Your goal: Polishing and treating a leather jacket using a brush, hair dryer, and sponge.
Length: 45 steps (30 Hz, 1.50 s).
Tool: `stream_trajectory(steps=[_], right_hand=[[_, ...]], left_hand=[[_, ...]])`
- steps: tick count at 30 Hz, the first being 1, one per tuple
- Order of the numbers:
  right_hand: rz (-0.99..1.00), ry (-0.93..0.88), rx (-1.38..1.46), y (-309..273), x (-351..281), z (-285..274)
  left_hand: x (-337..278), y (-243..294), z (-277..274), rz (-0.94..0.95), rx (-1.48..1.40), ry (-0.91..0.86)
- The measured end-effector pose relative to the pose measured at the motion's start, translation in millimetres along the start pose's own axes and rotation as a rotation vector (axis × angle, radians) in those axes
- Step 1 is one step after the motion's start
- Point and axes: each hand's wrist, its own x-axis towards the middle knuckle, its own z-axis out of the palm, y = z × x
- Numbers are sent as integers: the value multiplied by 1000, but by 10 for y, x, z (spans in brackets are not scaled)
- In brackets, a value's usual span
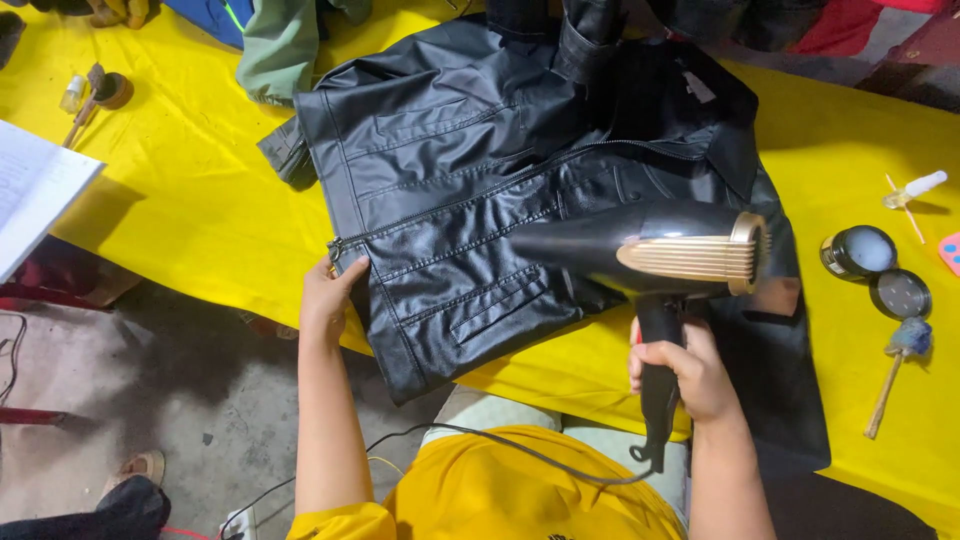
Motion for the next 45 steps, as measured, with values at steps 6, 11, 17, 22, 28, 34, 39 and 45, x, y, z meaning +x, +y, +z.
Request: stream_trajectory(steps=[6,11,17,22,28,34,39,45], right_hand=[[-16,-56,20,117,0,75],[26,2,-52,116,-13,47],[-39,214,-176,11,43,-113],[-13,101,34,121,72,-32],[-24,41,71,87,214,172],[29,1,51,31,55,176],[-61,129,-21,32,15,216],[42,47,36,1,-149,128]], left_hand=[[-107,72,42,21,-121,-23],[-159,183,-1,-10,-28,-18],[-638,850,124,33,90,-67],[-440,682,94,17,133,-32],[-324,507,37,14,89,-60],[-31,177,16,38,30,-62],[241,-115,-77,29,-1,-38],[254,-128,-83,7,7,-18]])
